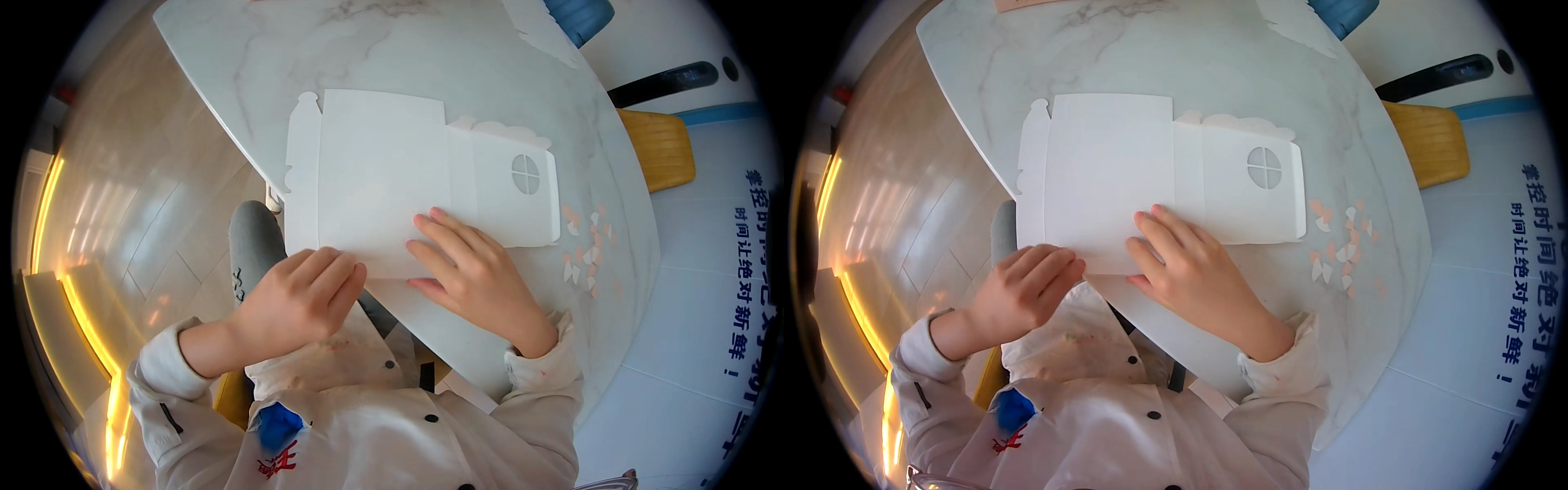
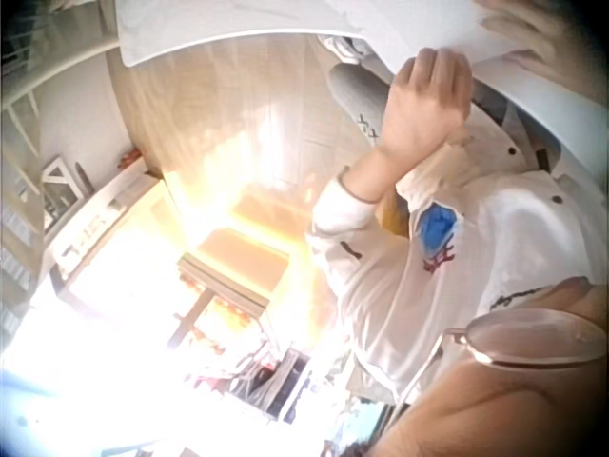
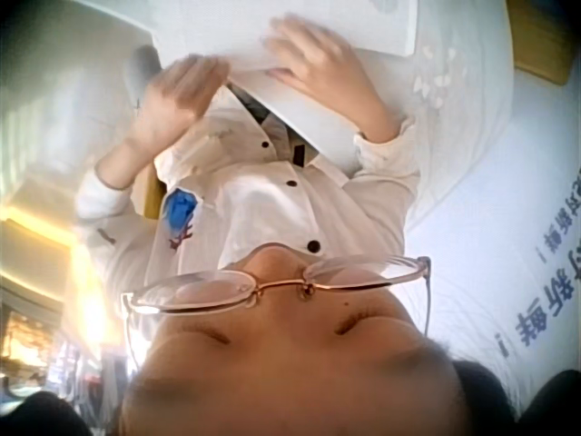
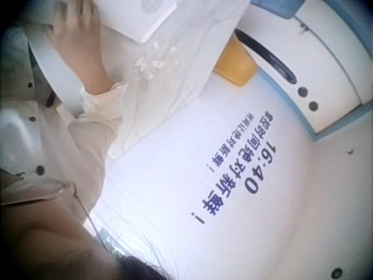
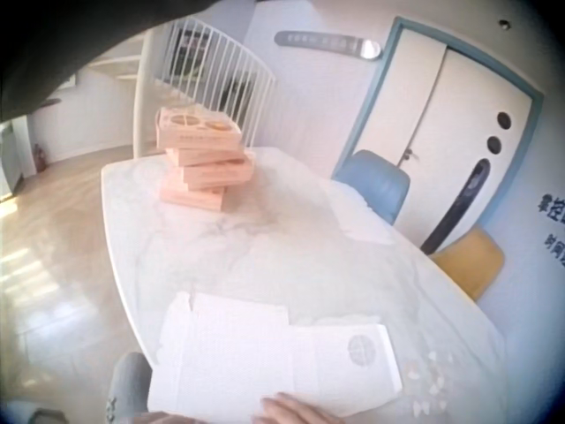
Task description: The person assembles flat-packed cardboard boxes by folding along pre-scored lines and securing the flaps with adhesive strips. They complete one box and place it on a stack, then begin assembling a second box in the same manner.
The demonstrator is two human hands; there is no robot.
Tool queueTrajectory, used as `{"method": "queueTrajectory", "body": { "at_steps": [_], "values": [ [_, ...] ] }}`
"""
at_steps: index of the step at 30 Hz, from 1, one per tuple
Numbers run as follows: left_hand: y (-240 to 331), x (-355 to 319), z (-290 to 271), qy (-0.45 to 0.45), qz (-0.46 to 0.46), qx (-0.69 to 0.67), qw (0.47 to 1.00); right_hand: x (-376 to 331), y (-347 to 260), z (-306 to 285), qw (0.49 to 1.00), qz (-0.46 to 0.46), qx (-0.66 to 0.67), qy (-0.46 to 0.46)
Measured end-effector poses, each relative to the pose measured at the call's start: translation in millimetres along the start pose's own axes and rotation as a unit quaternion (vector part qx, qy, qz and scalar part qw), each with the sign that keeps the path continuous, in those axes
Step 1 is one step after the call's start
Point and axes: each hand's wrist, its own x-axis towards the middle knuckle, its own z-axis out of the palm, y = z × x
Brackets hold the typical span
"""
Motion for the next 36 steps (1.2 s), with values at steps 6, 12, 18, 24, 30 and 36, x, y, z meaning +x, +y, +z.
{"method": "queueTrajectory", "body": {
  "at_steps": [6,12,18,24,30,36],
  "values": [
    [-17.5,22.7,-11.0,0.007,-0.114,-0.195,0.974,-2.1,11.5,-1.3,0.997,-0.041,0.061,0.033],
    [-34.0,36.1,-7.9,-0.067,-0.316,-0.36,0.875,12.0,25.2,-3.2,0.988,0.005,0.124,0.089],
    [-40.8,48.7,-11.9,-0.081,-0.327,-0.341,0.877,6.9,55.2,0.5,0.95,0.18,0.252,-0.03],
    [-39.0,40.9,3.5,0.018,-0.203,-0.048,0.978,19.8,49.5,2.1,0.95,0.257,0.176,-0.019],
    [-49.9,36.7,1.3,-0.024,-0.24,-0.042,0.97,21.9,31.6,-1.7,0.977,0.193,-0.075,0.05],
    [-52.6,27.6,-4.2,-0.017,-0.258,-0.142,0.955,13.7,-18.7,24.9,0.99,-0.088,-0.112,-0.012]
  ]
}}
